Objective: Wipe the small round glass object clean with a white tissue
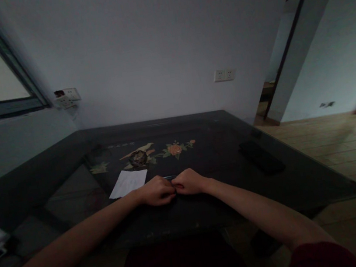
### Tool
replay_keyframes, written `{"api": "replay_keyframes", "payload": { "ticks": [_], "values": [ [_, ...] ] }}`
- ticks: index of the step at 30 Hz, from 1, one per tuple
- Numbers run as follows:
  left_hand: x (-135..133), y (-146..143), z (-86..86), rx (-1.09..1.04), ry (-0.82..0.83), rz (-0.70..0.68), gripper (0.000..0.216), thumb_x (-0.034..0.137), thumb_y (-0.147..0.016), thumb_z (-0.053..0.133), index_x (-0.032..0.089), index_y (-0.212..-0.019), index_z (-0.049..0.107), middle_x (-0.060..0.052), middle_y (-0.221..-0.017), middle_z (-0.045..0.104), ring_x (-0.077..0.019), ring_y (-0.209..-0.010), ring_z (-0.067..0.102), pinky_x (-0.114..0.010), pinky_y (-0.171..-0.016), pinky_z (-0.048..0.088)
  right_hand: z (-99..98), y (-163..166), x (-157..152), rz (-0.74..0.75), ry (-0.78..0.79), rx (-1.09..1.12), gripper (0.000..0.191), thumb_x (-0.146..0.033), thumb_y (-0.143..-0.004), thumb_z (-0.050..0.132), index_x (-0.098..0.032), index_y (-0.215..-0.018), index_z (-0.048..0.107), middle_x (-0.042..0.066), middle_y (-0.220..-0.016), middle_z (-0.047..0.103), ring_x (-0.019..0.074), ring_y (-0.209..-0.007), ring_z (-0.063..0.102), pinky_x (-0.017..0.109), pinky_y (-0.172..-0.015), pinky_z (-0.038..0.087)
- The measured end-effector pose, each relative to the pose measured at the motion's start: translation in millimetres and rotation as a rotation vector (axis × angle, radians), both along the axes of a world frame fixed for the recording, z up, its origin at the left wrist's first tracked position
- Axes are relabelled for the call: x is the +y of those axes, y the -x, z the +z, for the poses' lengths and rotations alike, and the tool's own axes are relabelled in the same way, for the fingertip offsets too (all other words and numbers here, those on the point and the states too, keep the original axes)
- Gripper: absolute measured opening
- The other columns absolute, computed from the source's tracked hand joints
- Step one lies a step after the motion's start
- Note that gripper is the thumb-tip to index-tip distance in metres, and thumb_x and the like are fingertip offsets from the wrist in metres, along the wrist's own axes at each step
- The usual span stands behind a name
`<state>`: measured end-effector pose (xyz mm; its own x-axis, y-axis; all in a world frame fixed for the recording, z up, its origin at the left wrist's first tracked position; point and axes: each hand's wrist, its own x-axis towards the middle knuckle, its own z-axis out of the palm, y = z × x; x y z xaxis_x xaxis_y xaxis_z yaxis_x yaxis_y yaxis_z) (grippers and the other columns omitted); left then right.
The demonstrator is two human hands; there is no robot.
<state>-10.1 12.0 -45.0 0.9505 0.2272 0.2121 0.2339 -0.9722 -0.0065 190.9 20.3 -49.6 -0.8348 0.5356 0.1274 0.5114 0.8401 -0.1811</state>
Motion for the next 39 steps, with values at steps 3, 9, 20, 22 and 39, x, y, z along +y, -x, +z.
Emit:
{"api": "replay_keyframes", "payload": {
  "ticks": [3, 9, 20, 22, 39],
  "values": [
    [0.0, -0.5, 0.5, 0.012, 0.002, 0.009, 0.016, 0.021, -0.086, 0.051, 0.02, -0.072, 0.06, -0.003, -0.071, 0.068, -0.0131, -0.063, 0.06, -0.025, -0.057, 0.038, 0.5, -0.8, 1.1, -0.03, 0.015, 0.026, 0.021, -0.021, -0.079, 0.052, -0.019, -0.061, 0.043, -0.003, -0.059, 0.049, 0.0105, -0.054, 0.038, 0.024, -0.054, 0.018],
    [-0.7, -0.5, 1.9, 0.017, -0.007, 0.018, 0.017, 0.023, -0.087, 0.051, 0.02, -0.073, 0.06, -0.003, -0.07, 0.068, -0.0132, -0.062, 0.06, -0.025, -0.057, 0.037, 1.8, -2.5, 2.7, -0.031, 0.052, 0.053, 0.022, -0.02, -0.078, 0.053, -0.019, -0.06, 0.04, -0.004, -0.058, 0.044, 0.0096, -0.054, 0.036, 0.024, -0.054, 0.018],
    [1.3, -0.3, -1.2, 0.027, -0.019, 0.025, 0.015, 0.023, -0.086, 0.052, 0.019, -0.073, 0.058, -0.002, -0.071, 0.068, -0.0129, -0.062, 0.061, -0.025, -0.056, 0.036, 1.1, -2.1, 2.9, -0.035, 0.058, 0.059, 0.023, -0.019, -0.078, 0.053, -0.019, -0.06, 0.039, -0.004, -0.058, 0.044, 0.0098, -0.054, 0.035, 0.024, -0.054, 0.017],
    [1.4, 0.0, -1.7, 0.025, -0.022, 0.026, 0.016, 0.023, -0.087, 0.051, 0.019, -0.074, 0.059, -0.002, -0.072, 0.068, -0.0129, -0.063, 0.061, -0.026, -0.057, 0.036, 0.6, -2.1, 3.1, -0.038, 0.054, 0.07, 0.023, -0.02, -0.078, 0.052, -0.019, -0.06, 0.038, -0.004, -0.057, 0.044, 0.0098, -0.054, 0.034, 0.025, -0.054, 0.017],
    [-1.4, -0.4, 2.1, 0.034, -0.004, 0.035, 0.018, 0.023, -0.087, 0.051, 0.019, -0.072, 0.059, -0.003, -0.07, 0.068, -0.0132, -0.062, 0.06, -0.025, -0.057, 0.037, -0.8, -2.5, 3.9, -0.032, 0.049, 0.077, 0.022, -0.02, -0.078, 0.053, -0.019, -0.06, 0.041, -0.004, -0.058, 0.046, 0.0096, -0.054, 0.034, 0.024, -0.055, 0.018]
  ]
}}
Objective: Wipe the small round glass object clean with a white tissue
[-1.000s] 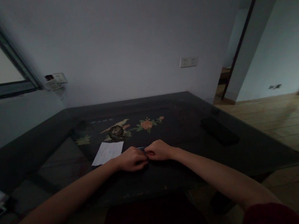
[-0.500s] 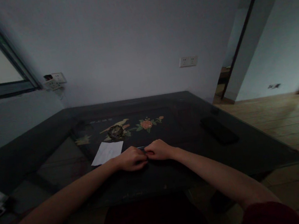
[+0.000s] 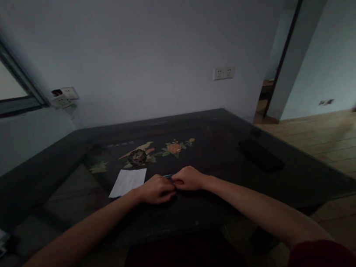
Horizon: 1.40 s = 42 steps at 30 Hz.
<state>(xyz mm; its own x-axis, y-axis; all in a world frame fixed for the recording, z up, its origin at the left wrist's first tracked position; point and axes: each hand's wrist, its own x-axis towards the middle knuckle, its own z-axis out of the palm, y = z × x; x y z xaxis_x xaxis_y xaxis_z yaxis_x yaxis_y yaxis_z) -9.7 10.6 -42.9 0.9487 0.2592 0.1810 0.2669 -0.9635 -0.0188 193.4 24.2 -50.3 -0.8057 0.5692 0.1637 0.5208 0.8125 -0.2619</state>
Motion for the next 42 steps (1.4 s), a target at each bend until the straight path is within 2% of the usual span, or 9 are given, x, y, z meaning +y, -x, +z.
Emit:
{"api": "replay_keyframes", "payload": {
  "ticks": [9, 42],
  "values": [
    [1.3, 0.4, -1.5, -0.013, -0.004, -0.011, 0.017, 0.023, -0.087, 0.051, 0.019, -0.072, 0.059, -0.002, -0.069, 0.068, -0.0129, -0.062, 0.06, -0.026, -0.056, 0.036, 1.1, 1.4, -0.3, -0.018, -0.003, -0.024, 0.02, -0.019, -0.079, 0.054, -0.018, -0.06, 0.046, -0.003, -0.059, 0.047, 0.0099, -0.055, 0.036, 0.024, -0.054, 0.018],
    [1.6, -0.5, -2.4, 0.017, -0.016, 0.01, 0.017, 0.024, -0.088, 0.05, 0.019, -0.076, 0.061, -0.004, -0.071, 0.068, -0.0136, -0.063, 0.061, -0.025, -0.057, 0.037, -0.1, 0.2, 0.2, -0.016, 0.001, -0.024, 0.02, -0.02, -0.079, 0.052, -0.019, -0.061, 0.043, -0.003, -0.059, 0.045, 0.0099, -0.055, 0.036, 0.024, -0.055, 0.018]
  ]
}}
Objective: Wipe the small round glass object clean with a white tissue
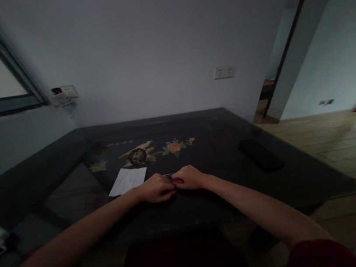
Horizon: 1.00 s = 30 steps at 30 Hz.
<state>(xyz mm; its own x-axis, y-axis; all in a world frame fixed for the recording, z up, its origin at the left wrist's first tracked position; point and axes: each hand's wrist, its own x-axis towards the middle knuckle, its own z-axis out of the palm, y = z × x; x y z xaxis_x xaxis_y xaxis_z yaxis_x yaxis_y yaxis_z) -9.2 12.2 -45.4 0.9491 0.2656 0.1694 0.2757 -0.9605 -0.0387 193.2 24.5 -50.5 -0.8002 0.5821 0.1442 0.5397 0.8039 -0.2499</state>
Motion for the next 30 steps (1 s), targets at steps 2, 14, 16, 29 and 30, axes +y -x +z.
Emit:
{"api": "replay_keyframes", "payload": {
  "ticks": [2, 14, 16, 29, 30],
  "values": [
    [-0.4, -0.2, 0.5, -0.003, 0.004, -0.002, 0.016, 0.023, -0.088, 0.051, 0.019, -0.076, 0.061, -0.003, -0.071, 0.068, -0.0135, -0.063, 0.06, -0.025, -0.057, 0.037, -0.1, 0.1, 0.0, -0.003, -0.003, -0.002, 0.02, -0.02, -0.079, 0.052, -0.018, -0.061, 0.044, -0.003, -0.059, 0.046, 0.01, -0.056, 0.036, 0.024, -0.055, 0.018],
    [-0.4, 0.7, 0.3, -0.031, 0.003, -0.011, 0.016, 0.023, -0.087, 0.051, 0.02, -0.074, 0.059, -0.002, -0.069, 0.067, -0.014, -0.062, 0.06, -0.026, -0.056, 0.036, 0.7, -0.1, -0.4, 0.007, -0.002, 0.022, 0.021, -0.02, -0.079, 0.052, -0.019, -0.06, 0.043, -0.003, -0.058, 0.045, 0.0097, -0.055, 0.036, 0.024, -0.054, 0.018],
    [-0.8, 0.5, 1.0, -0.038, 0.007, -0.013, 0.017, 0.024, -0.087, 0.051, 0.019, -0.074, 0.06, -0.003, -0.069, 0.066, -0.0138, -0.061, 0.06, -0.026, -0.056, 0.037, 0.5, -0.1, -0.3, 0.005, -0.005, 0.019, 0.021, -0.02, -0.079, 0.052, -0.019, -0.06, 0.044, -0.003, -0.058, 0.045, 0.0098, -0.055, 0.036, 0.024, -0.054, 0.018],
    [0.6, 0.8, -1.7, -0.037, -0.002, -0.008, 0.017, 0.025, -0.088, 0.05, 0.019, -0.076, 0.061, -0.003, -0.07, 0.067, -0.0135, -0.062, 0.06, -0.025, -0.057, 0.037, -0.9, 0.2, 1.4, -0.004, -0.006, -0.002, 0.02, -0.02, -0.078, 0.054, -0.018, -0.06, 0.046, -0.003, -0.058, 0.046, 0.0103, -0.055, 0.036, 0.024, -0.054, 0.017],
    [0.4, 0.4, -2.0, -0.037, -0.003, -0.01, 0.017, 0.025, -0.088, 0.049, 0.02, -0.077, 0.061, -0.003, -0.071, 0.067, -0.0134, -0.062, 0.06, -0.025, -0.057, 0.037, -0.7, 0.1, 1.4, -0.005, -0.006, -0.003, 0.02, -0.02, -0.078, 0.054, -0.018, -0.06, 0.046, -0.003, -0.058, 0.046, 0.0105, -0.055, 0.037, 0.024, -0.054, 0.018]
  ]
}}
